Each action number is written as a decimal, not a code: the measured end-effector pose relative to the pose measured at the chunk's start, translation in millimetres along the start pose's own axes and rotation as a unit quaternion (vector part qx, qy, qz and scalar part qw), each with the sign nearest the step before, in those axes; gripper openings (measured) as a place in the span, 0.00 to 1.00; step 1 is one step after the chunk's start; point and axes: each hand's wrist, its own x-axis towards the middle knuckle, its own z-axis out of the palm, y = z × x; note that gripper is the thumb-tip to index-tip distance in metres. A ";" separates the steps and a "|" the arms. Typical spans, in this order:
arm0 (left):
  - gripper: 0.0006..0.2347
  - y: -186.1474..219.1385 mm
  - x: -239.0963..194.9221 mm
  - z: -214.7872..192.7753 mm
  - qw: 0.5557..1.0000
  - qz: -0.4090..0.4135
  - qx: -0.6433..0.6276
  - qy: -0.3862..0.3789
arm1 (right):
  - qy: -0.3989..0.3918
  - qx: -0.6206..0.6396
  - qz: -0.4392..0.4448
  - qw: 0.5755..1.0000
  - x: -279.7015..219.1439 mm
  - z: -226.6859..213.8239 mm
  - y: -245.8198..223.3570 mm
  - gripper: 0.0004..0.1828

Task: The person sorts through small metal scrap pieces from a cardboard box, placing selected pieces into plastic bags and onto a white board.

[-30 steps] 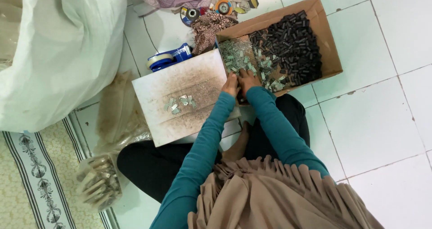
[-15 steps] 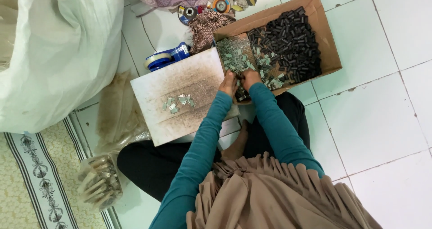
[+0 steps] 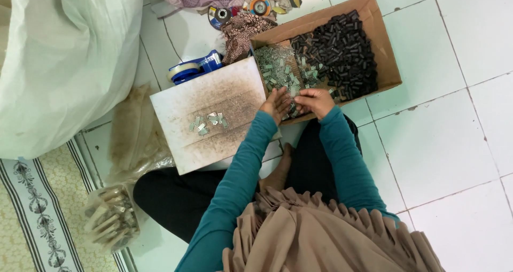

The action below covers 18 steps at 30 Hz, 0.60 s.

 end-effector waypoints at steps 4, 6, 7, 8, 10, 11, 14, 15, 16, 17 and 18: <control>0.23 -8.5 15.0 -10.6 0.999 -0.024 -0.045 -0.015 | -0.043 -0.065 -0.045 0.996 -22.8 28.8 -20.9 0.12; 0.20 -20.1 35.5 -28.3 0.996 -0.021 -0.070 -0.049 | -0.059 -0.086 -0.078 0.991 -29.7 36.5 -31.8 0.11; 0.20 -18.3 32.9 -29.1 0.996 -0.020 -0.071 -0.048 | -0.061 -0.086 -0.077 0.991 -30.4 37.7 -34.1 0.11; 0.20 -17.2 30.7 -28.7 0.995 -0.017 -0.080 -0.051 | -0.054 -0.096 -0.089 0.990 -31.6 37.8 -36.7 0.11; 0.20 -15.3 26.9 -28.9 0.994 -0.014 -0.089 -0.054 | -0.046 -0.106 -0.100 0.988 -33.1 36.4 -39.1 0.12; 0.21 -14.4 25.3 -29.6 0.993 -0.007 -0.096 -0.066 | -0.033 -0.096 -0.112 0.989 -33.4 35.3 -38.9 0.12; 0.21 -14.1 25.9 -32.4 0.991 0.000 -0.110 -0.078 | -0.018 -0.087 -0.122 0.989 -36.1 38.1 -43.6 0.14; 0.21 -14.6 26.9 -33.4 0.990 -0.001 -0.117 -0.077 | -0.016 -0.086 -0.122 0.989 -37.6 40.0 -46.0 0.15; 0.21 -13.7 24.9 -31.2 0.990 0.000 -0.118 -0.077 | -0.016 -0.087 -0.122 0.989 -39.2 44.3 -49.5 0.15; 0.20 -12.7 23.0 -28.8 0.989 0.001 -0.124 -0.076 | -0.020 -0.103 -0.128 0.986 -40.7 48.5 -53.2 0.16; 0.20 -11.5 20.8 -26.9 0.989 0.002 -0.130 -0.075 | -0.025 -0.119 -0.134 0.984 -42.2 53.1 -56.4 0.16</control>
